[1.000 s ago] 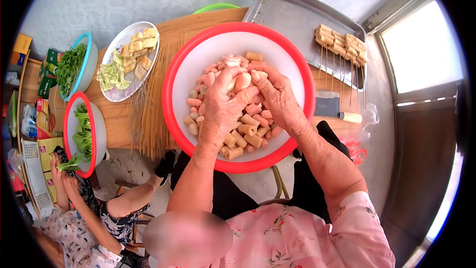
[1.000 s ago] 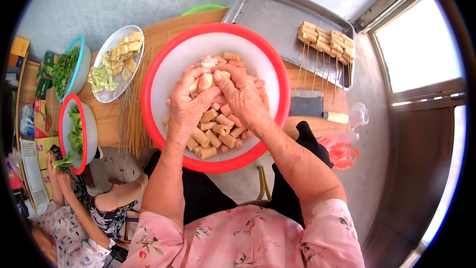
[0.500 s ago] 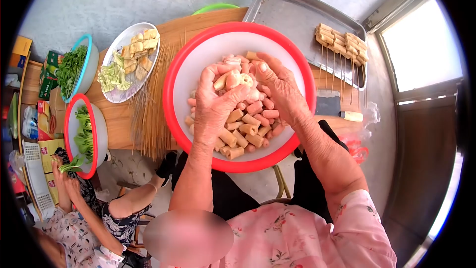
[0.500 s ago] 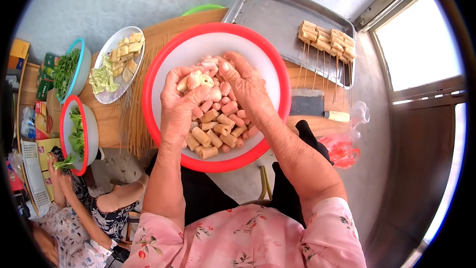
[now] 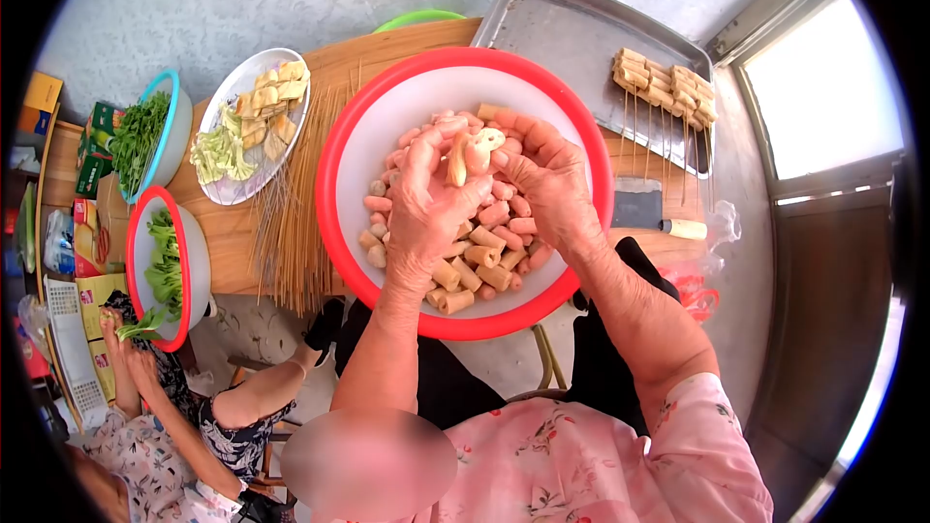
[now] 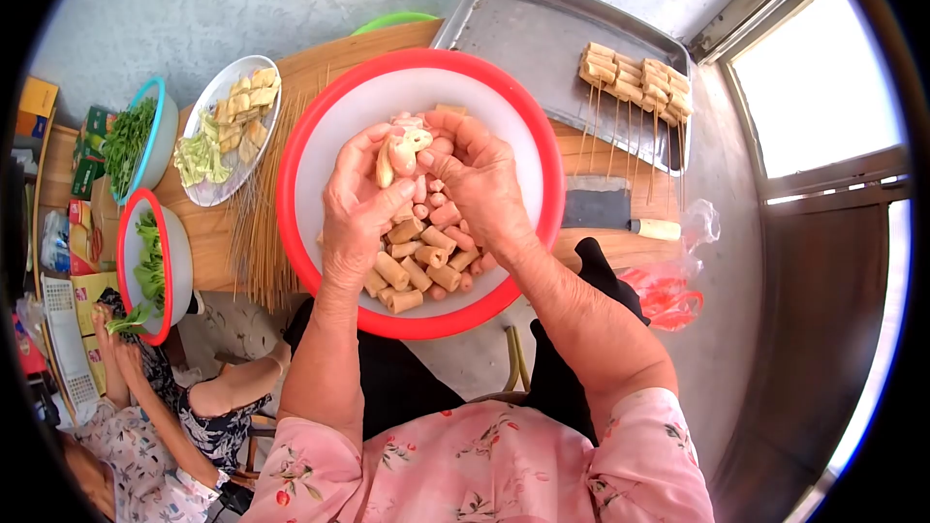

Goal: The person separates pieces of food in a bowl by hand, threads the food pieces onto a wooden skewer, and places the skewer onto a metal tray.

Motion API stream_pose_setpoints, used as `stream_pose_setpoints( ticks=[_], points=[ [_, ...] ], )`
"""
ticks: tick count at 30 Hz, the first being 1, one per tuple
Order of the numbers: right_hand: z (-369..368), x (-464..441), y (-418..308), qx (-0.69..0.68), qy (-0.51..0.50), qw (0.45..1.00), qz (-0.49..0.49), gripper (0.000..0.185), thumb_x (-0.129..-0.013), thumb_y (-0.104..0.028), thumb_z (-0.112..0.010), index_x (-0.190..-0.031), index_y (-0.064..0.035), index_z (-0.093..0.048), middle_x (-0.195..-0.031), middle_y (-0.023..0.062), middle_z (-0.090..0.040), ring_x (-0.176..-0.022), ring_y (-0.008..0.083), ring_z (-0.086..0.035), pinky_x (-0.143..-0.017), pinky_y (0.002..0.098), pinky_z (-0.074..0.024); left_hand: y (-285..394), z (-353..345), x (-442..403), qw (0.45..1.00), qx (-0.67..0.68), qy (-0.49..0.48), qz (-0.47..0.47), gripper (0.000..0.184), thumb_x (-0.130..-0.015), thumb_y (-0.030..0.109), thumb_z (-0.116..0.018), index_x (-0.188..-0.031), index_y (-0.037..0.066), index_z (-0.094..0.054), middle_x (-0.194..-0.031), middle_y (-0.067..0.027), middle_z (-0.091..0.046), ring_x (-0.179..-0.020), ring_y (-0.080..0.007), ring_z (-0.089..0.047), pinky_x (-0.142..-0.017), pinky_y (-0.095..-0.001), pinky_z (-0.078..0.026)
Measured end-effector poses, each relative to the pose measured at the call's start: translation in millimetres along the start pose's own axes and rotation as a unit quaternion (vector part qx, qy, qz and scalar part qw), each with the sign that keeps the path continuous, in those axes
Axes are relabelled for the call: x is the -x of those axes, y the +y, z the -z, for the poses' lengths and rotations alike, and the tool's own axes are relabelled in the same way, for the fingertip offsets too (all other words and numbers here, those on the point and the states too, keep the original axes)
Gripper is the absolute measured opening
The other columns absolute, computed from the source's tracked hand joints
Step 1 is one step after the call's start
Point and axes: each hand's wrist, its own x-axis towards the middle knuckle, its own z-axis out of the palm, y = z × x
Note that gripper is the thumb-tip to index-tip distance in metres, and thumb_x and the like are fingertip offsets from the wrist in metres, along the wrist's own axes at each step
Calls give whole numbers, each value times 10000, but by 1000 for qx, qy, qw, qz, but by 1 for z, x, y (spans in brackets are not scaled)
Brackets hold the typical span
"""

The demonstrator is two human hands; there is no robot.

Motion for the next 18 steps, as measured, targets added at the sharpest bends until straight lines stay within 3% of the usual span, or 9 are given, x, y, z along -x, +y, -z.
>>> stream_pose_setpoints(
  ticks=[1, 5, 7, 8, 9, 11, 13, 15, 18],
  points=[
    [2, -3, 2, 1, 0, 1000, 1, 317, -872, 16, -577, -1186, 36, -530, -832, 11, -597, -696, 70, -567, -628, 207, -506, 0, 0, 0, 998, 59, -16, 8, 452, -859, 114, -634, -1254, -32, -471, -1277, -148, -495, -1159, -198, -495, -963, -318, -439],
    [4, -5, 14, 138, -42, 979, 144, 391, -817, 38, -628, -1195, -4, -536, -837, 29, -598, -707, 92, -577, -642, 222, -498, 1, 11, -3, 995, 28, -30, 86, 428, -907, 233, -575, -1247, -15, -491, -1314, -149, -460, -1198, -216, -463, -973, -331, -419],
    [2, -3, 14, 184, -43, 965, 184, 418, -798, 35, -650, -1197, -22, -540, -857, 42, -600, -727, 107, -583, -660, 236, -497, 10, 7, -1, 966, -251, -2, 69, 431, -930, 305, -531, -1240, 7, -509, -1302, -134, -469, -1178, -201, -477, -938, -314, -434],
    [-1, -2, 11, 227, -39, 952, 200, 430, -785, 20, -664, -1193, -44, -546, -891, 53, -600, -770, 135, -587, -693, 260, -493, -2, 8, 1, 959, -281, 25, 38, 419, -938, 314, -523, -1241, 24, -515, -1230, -116, -520, -1145, -179, -502, -922, -299, -439],
    [-4, 0, 9, 268, -34, 938, 216, 442, -771, 6, -678, -1189, -66, -553, -925, 64, -599, -813, 162, -592, -726, 284, -489, 1, 7, 2, 958, -282, 26, 38, 419, -938, 314, -523, -1241, 24, -515, -1230, -116, -520, -1145, -179, -502, -922, -299, -439],
    [-2, -2, 1, 302, -72, 923, 228, 447, -759, -7, -688, -1181, -75, -558, -953, 72, -600, -852, 191, -589, -755, 304, -481, 9, 4, 1, 993, -67, 13, 100, 410, -948, 318, -508, -1222, 14, -523, -1149, -94, -558, -1092, -155, -526, -913, -280, -437],
    [1, -5, -5, 336, -109, 904, 239, 451, -748, -19, -698, -1173, -85, -564, -981, 80, -601, -891, 220, -586, -784, 324, -473, 9, 4, 0, 992, -52, 7, 112, 401, -948, 309, -512, -1212, 7, -527, -1136, -89, -563, -1074, -148, -531, -917, -275, -432],
    [2, -6, -8, 295, -137, 932, 161, 443, -737, -36, -706, -1155, -95, -571, -1025, 90, -601, -965, 254, -573, -826, 348, -460, 8, 5, 1, 991, -37, 1, 125, 392, -948, 299, -517, -1202, 1, -530, -1123, -83, -568, -1056, -142, -535, -920, -269, -428],
    [-2, -6, -9, 292, -169, 927, 162, 413, -717, -38, -718, -1103, -82, -580, -1069, 101, -589, -1010, 289, -553, -862, 368, -439, -2, 8, 2, 993, -34, 51, 99, 377, -937, 271, -543, -1176, -21, -533, -1138, -83, -557, -1060, -132, -521, -922, -261, -424]
  ],
)
